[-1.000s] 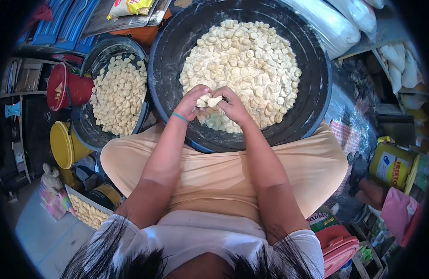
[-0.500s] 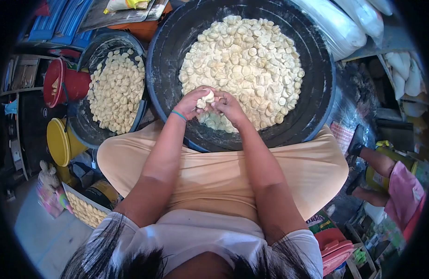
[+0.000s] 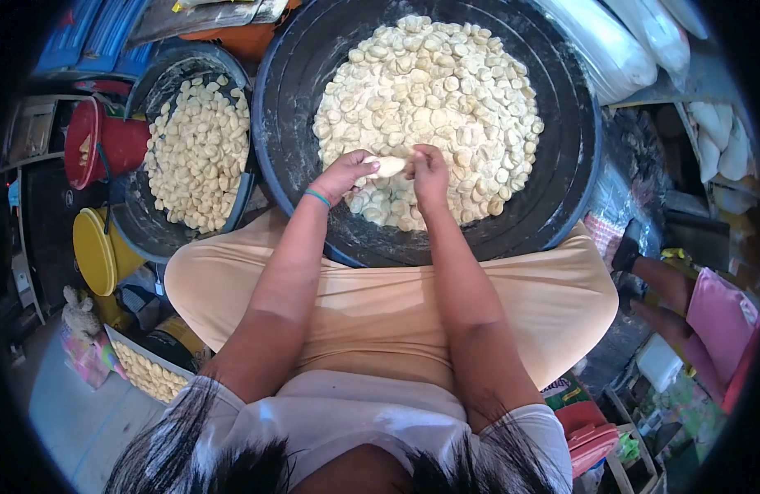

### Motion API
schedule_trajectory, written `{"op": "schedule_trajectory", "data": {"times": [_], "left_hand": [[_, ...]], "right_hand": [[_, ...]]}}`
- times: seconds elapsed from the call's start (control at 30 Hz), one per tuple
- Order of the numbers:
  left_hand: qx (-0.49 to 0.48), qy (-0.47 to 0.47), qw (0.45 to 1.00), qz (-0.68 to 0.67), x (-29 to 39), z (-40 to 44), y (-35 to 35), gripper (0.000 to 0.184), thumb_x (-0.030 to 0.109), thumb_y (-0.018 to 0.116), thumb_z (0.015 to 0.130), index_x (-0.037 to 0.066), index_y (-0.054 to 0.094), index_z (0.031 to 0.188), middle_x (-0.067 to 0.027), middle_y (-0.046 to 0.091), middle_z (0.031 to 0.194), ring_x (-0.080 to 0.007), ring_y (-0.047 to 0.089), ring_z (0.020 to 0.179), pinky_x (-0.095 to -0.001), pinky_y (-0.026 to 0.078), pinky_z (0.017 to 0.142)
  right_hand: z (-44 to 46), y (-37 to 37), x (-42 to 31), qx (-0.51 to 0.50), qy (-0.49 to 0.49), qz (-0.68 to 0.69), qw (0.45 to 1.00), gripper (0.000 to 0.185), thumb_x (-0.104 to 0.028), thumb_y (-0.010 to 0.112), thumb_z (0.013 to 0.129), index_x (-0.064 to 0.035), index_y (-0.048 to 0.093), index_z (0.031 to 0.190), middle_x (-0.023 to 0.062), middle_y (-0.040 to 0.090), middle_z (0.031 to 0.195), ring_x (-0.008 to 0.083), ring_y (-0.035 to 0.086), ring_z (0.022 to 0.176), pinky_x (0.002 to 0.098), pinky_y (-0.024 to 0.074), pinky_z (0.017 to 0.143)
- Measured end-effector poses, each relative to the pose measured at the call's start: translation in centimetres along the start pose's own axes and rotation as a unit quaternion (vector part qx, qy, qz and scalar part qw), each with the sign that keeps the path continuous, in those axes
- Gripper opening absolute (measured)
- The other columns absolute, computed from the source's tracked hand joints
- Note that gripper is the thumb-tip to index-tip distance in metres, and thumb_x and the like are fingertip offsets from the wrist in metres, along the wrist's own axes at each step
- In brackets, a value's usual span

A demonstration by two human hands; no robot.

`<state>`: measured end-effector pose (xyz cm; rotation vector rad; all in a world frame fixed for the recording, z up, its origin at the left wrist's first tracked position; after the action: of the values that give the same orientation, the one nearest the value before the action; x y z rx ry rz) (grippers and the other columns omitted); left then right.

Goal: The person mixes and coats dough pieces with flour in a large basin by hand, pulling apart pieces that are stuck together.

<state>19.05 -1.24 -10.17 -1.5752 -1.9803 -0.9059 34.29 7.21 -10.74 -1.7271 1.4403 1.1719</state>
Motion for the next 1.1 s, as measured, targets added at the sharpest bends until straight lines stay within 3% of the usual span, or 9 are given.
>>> {"op": "schedule_trajectory", "data": {"times": [0.07, 0.23, 0.33, 0.47, 0.5, 0.73, 0.87, 1.0, 1.1], "left_hand": [[0.025, 0.000, 1.000, 0.012, 0.4, -0.2, -0.5, 0.038, 0.041, 0.064, 0.088, 0.011, 0.061, 0.110, 0.0031, 0.060, 0.091, -0.0083, 0.052, 0.077, -0.0247, 0.037, 0.060], [0.021, -0.025, 0.999, -0.014, -0.3, 0.3, -0.3, 0.051, 0.043, 0.065, 0.086, 0.001, 0.059, 0.114, -0.0059, 0.063, 0.100, -0.0193, 0.058, 0.086, -0.0310, 0.046, 0.078], [0.037, 0.023, 0.997, 0.071, 0.9, 0.3, -1.0, 0.045, 0.045, 0.062, 0.088, 0.005, 0.060, 0.108, -0.0032, 0.062, 0.090, -0.0111, 0.054, 0.079, -0.0289, 0.045, 0.062], [0.193, 0.077, 0.968, 0.139, -1.5, 2.7, -5.2, 0.051, 0.044, 0.063, 0.086, 0.002, 0.059, 0.116, -0.0151, 0.066, 0.099, -0.0229, 0.062, 0.088, -0.0344, 0.048, 0.077], [0.218, 0.081, 0.958, 0.169, -0.6, 1.6, -5.1, 0.051, 0.043, 0.063, 0.085, 0.003, 0.058, 0.118, -0.0184, 0.066, 0.101, -0.0269, 0.063, 0.093, -0.0353, 0.048, 0.081], [0.230, 0.026, 0.955, 0.188, -0.9, 1.8, -5.8, 0.055, 0.037, 0.068, 0.082, 0.002, 0.056, 0.124, -0.0196, 0.066, 0.103, -0.0258, 0.065, 0.090, -0.0327, 0.048, 0.084], [0.144, 0.074, 0.971, 0.176, 0.0, 2.4, -4.3, 0.059, 0.038, 0.071, 0.081, 0.004, 0.053, 0.126, -0.0167, 0.067, 0.099, -0.0264, 0.064, 0.094, -0.0337, 0.048, 0.086], [0.088, 0.130, 0.987, 0.040, 0.9, 2.7, -2.0, 0.054, 0.036, 0.076, 0.079, 0.002, 0.056, 0.116, -0.0063, 0.065, 0.082, -0.0167, 0.060, 0.079, -0.0306, 0.048, 0.074], [0.079, 0.084, 0.993, 0.018, 0.9, 2.3, -2.1, 0.045, 0.037, 0.076, 0.078, 0.001, 0.060, 0.100, -0.0041, 0.061, 0.077, -0.0148, 0.055, 0.069, -0.0313, 0.047, 0.066]], "right_hand": [[0.8, -2.1, 0.3, 0.053, -0.012, 0.018, 0.998, 0.016, -0.011, 0.054, 0.094, -0.0053, 0.055, 0.109, 0.0027, 0.056, 0.083, 0.0093, 0.052, 0.067, 0.0254, 0.0481, 0.060], [-2.1, 5.9, -1.4, -0.184, 0.014, -0.095, 0.978, 0.036, -0.014, 0.062, 0.090, -0.0050, 0.054, 0.124, 0.0096, 0.062, 0.099, 0.0152, 0.060, 0.086, 0.0273, 0.0510, 0.072], [-1.2, 6.3, 0.9, -0.197, 0.085, -0.069, 0.974, 0.038, -0.020, 0.064, 0.089, -0.0047, 0.056, 0.123, 0.0106, 0.063, 0.105, 0.0209, 0.058, 0.103, 0.0333, 0.0478, 0.086], [2.3, 0.1, 1.7, 0.003, 0.057, -0.083, 0.995, 0.038, -0.025, 0.062, 0.091, -0.0038, 0.059, 0.121, 0.0099, 0.066, 0.104, 0.0206, 0.061, 0.098, 0.0330, 0.0489, 0.084], [2.3, 0.9, 2.4, -0.066, 0.106, -0.162, 0.979, 0.038, -0.027, 0.061, 0.090, -0.0040, 0.060, 0.121, 0.0124, 0.066, 0.104, 0.0185, 0.060, 0.097, 0.0330, 0.0494, 0.082], [3.1, 3.4, 0.9, -0.063, -0.194, -0.488, 0.849, 0.028, -0.017, 0.066, 0.085, -0.0026, 0.062, 0.109, 0.0164, 0.057, 0.106, 0.0258, 0.061, 0.084, 0.0325, 0.0503, 0.077], [3.4, 2.9, 2.3, -0.092, 0.105, -0.102, 0.985, 0.017, -0.015, 0.067, 0.086, -0.0033, 0.057, 0.094, 0.0095, 0.062, 0.086, 0.0185, 0.061, 0.071, 0.0307, 0.0492, 0.067], [1.2, 5.9, -0.6, -0.190, 0.115, 0.025, 0.975, 0.020, -0.022, 0.064, 0.089, -0.0050, 0.056, 0.096, 0.0048, 0.061, 0.079, 0.0120, 0.057, 0.065, 0.0256, 0.0465, 0.060], [2.4, 2.8, 0.0, -0.076, 0.119, -0.005, 0.990, 0.025, -0.029, 0.059, 0.092, -0.0050, 0.056, 0.098, 0.0053, 0.061, 0.078, 0.0118, 0.056, 0.063, 0.0253, 0.0463, 0.060]]}}
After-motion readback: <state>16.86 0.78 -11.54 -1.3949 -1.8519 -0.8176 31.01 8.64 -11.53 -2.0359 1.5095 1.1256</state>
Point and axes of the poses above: each hand's wrist, its own z-axis towards the middle knuckle, its own y-axis out of the palm, x = y × z, the point moved 10 cm from there along z, towards the middle knuckle
